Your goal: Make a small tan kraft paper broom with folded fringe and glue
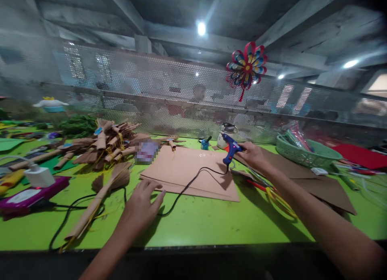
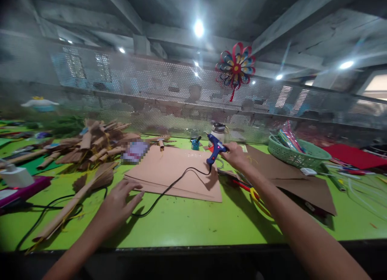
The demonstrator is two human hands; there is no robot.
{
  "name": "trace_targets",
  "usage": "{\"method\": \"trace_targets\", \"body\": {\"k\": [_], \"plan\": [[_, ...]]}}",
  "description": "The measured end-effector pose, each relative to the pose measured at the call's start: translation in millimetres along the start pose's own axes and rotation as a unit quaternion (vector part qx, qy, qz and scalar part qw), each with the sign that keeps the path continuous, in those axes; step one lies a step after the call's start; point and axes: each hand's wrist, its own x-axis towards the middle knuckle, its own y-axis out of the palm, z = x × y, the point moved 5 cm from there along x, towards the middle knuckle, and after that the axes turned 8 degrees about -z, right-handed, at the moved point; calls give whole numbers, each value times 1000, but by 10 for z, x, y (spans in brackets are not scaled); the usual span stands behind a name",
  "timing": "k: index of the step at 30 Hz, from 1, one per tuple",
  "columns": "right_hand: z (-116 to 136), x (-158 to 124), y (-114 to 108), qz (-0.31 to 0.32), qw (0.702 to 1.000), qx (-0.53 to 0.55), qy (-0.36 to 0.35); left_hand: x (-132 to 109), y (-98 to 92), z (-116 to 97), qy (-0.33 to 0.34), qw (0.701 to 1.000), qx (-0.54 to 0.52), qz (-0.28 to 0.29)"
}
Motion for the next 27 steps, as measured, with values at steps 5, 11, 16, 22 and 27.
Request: {"method": "trace_targets", "body": {"k": [5,11,16,22,27], "plan": [[127,252,-464,-97,993,67,-31,-187,39,-194,10,995,-1,95],[831,507,-739,-164,969,170,-68,-439,-104,-301,95,989,4,116],[1221,678,-586,-182,955,224,-64,-540,-389,-115,68,993,-21,98],[1362,663,-357,-182,949,254,-46,268,-783,647,-94,990,98,38],[1202,407,-156,-159,948,276,-14,1010,-467,1034,-148,958,225,97]]}}
